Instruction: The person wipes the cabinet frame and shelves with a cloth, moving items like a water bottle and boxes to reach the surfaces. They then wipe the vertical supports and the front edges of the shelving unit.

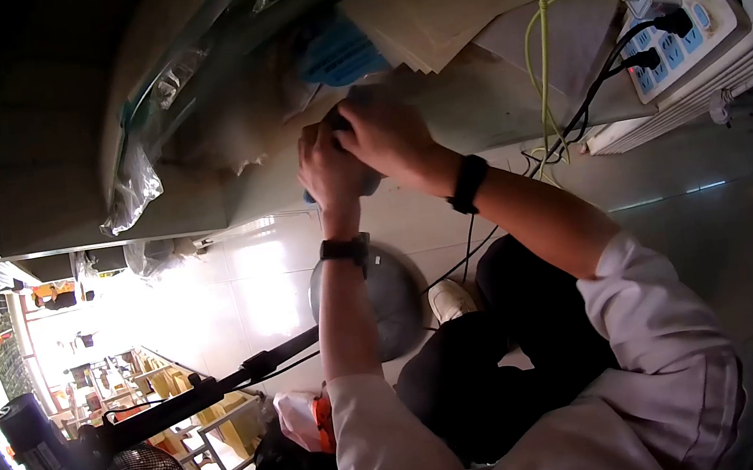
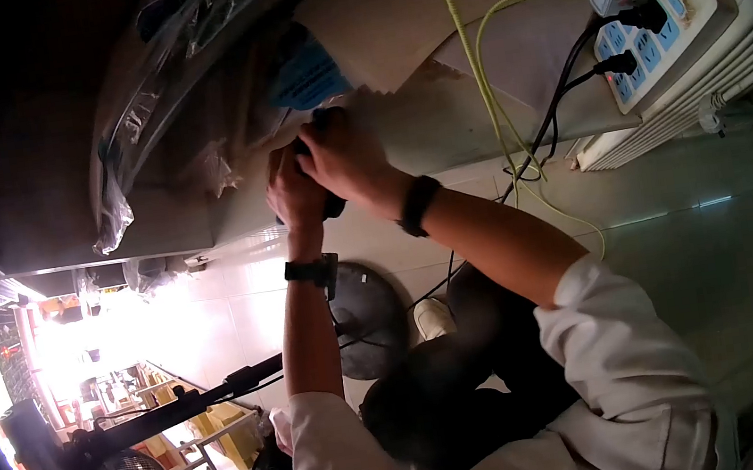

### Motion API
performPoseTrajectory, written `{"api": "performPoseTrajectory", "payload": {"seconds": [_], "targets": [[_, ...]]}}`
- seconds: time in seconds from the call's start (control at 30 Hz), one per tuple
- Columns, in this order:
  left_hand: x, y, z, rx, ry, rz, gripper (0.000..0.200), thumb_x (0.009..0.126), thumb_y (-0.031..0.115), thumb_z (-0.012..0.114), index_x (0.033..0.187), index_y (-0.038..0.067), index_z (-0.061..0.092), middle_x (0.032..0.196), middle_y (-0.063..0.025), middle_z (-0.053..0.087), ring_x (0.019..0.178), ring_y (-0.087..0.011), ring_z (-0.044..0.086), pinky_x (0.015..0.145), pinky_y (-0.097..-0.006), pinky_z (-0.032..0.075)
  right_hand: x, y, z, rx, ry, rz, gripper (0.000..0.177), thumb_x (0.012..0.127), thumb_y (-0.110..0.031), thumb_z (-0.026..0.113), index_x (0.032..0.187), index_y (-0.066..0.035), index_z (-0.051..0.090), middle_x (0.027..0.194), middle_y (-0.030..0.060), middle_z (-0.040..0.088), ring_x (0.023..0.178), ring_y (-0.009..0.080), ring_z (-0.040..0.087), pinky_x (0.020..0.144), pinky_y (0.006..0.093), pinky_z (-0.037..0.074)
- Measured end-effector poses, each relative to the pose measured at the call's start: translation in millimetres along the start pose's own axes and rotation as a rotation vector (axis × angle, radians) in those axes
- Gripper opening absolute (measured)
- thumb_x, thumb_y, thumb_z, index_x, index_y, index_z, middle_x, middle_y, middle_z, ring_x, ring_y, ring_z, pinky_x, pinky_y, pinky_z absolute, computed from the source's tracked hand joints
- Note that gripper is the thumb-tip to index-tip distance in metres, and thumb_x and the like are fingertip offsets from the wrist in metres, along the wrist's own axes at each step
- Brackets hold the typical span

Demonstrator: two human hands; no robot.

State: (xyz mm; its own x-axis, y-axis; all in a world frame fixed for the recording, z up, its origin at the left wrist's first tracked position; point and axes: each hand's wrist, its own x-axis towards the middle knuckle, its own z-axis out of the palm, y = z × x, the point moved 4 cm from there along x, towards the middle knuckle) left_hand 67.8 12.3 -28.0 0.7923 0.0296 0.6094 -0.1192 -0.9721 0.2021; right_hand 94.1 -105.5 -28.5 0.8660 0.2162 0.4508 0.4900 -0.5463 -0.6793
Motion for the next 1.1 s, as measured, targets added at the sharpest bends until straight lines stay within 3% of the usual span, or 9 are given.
{"api": "performPoseTrajectory", "payload": {"seconds": [0.13, 0.23, 0.4, 0.6, 0.7, 0.8, 0.97, 1.0, 1.1], "targets": [[-10.1, 43.8, 5.7, -0.225, -0.028, 0.105, 0.02, 0.075, 0.017, 0.068, 0.092, 0.009, 0.068, 0.096, -0.0114, 0.067, 0.088, -0.0343, 0.064, 0.073, -0.0419, 0.054, -33.3, 11.6, -54.4, -0.136, 0.001, 0.052, 0.033, 0.085, -0.035, 0.065, 0.103, -0.008, 0.061, 0.093, 0.0194, 0.063, 0.083, 0.0382, 0.064, 0.067, 0.0483, 0.055], [-22.3, 78.0, 0.0, -0.312, 0.038, 0.198, 0.024, 0.07, 0.019, 0.069, 0.092, 0.01, 0.068, 0.089, -0.0081, 0.062, 0.08, -0.0311, 0.06, 0.066, -0.0411, 0.051, -52.1, 17.7, -74.9, -0.228, 0.019, 0.047, 0.032, 0.083, -0.034, 0.065, 0.102, -0.008, 0.06, 0.092, 0.019, 0.063, 0.082, 0.0378, 0.064, 0.065, 0.0485, 0.055], [-22.9, 57.7, 1.3, -0.312, -0.012, 0.136, 0.021, 0.07, 0.019, 0.069, 0.09, 0.011, 0.067, 0.088, -0.0075, 0.062, 0.082, -0.031, 0.061, 0.067, -0.0416, 0.052, -35.8, 6.9, -60.9, -0.288, 0.034, -0.052, 0.033, 0.082, -0.035, 0.065, 0.101, -0.008, 0.062, 0.092, 0.0191, 0.062, 0.08, 0.0362, 0.064, 0.063, 0.0459, 0.055], [-4.8, -30.6, -11.2, -0.13, -0.001, 0.09, 0.018, 0.073, 0.022, 0.071, 0.089, 0.013, 0.066, 0.086, -0.0087, 0.064, 0.082, -0.0315, 0.064, 0.067, -0.0425, 0.053, 6.0, -24.8, 20.3, -0.191, 0.024, -0.096, 0.032, 0.085, -0.033, 0.063, 0.102, -0.007, 0.066, 0.094, 0.0201, 0.064, 0.085, 0.0347, 0.064, 0.072, 0.0441, 0.054], [12.2, -53.4, -11.2, 0.095, -0.128, 0.001, 0.021, 0.077, 0.026, 0.07, 0.095, 0.015, 0.068, 0.093, -0.0098, 0.067, 0.081, -0.0335, 0.066, 0.067, -0.0443, 0.053, 30.4, -27.9, 53.7, -0.089, 0.085, -0.154, 0.03, 0.087, -0.031, 0.062, 0.101, -0.006, 0.067, 0.096, 0.0208, 0.065, 0.089, 0.0357, 0.064, 0.075, 0.0449, 0.054], [20.0, -58.5, 1.4, 0.147, -0.05, 0.016, 0.023, 0.079, 0.029, 0.068, 0.098, 0.016, 0.068, 0.1, -0.0085, 0.067, 0.083, -0.0334, 0.066, 0.069, -0.0453, 0.054, 40.4, -23.4, 53.8, -0.045, 0.047, -0.138, 0.023, 0.087, -0.023, 0.06, 0.091, -0.002, 0.068, 0.092, 0.0216, 0.067, 0.092, 0.0369, 0.064, 0.075, 0.0454, 0.054], [10.2, -27.0, 7.5, 0.04, -0.056, 0.03, 0.026, 0.077, 0.024, 0.067, 0.102, 0.016, 0.067, 0.101, -0.0073, 0.065, 0.094, -0.0309, 0.062, 0.071, -0.0422, 0.054, 21.2, -12.8, 20.7, -0.094, -0.135, -0.049, 0.025, 0.087, -0.022, 0.061, 0.105, -0.004, 0.064, 0.098, 0.0222, 0.067, 0.094, 0.037, 0.064, 0.074, 0.0451, 0.055], [6.1, -16.5, 5.8, -0.049, -0.089, 0.065, 0.028, 0.08, 0.019, 0.069, 0.107, 0.01, 0.067, 0.11, -0.0122, 0.065, 0.101, -0.0351, 0.061, 0.082, -0.0436, 0.053, 16.2, -11.9, 10.8, -0.152, -0.176, -0.048, 0.028, 0.088, -0.023, 0.061, 0.108, -0.004, 0.063, 0.1, 0.0222, 0.067, 0.095, 0.0372, 0.064, 0.075, 0.0448, 0.055], [-6.5, -6.6, -1.4, -0.14, -0.142, 0.104, 0.052, 0.078, 0.024, 0.068, 0.127, 0.01, 0.056, 0.119, -0.0162, 0.057, 0.108, -0.0382, 0.054, 0.09, -0.0457, 0.047, 0.4, -13.0, -7.9, -0.156, -0.103, -0.082, 0.033, 0.089, -0.024, 0.062, 0.116, -0.005, 0.058, 0.108, 0.0218, 0.064, 0.096, 0.0381, 0.063, 0.079, 0.0449, 0.055]]}}
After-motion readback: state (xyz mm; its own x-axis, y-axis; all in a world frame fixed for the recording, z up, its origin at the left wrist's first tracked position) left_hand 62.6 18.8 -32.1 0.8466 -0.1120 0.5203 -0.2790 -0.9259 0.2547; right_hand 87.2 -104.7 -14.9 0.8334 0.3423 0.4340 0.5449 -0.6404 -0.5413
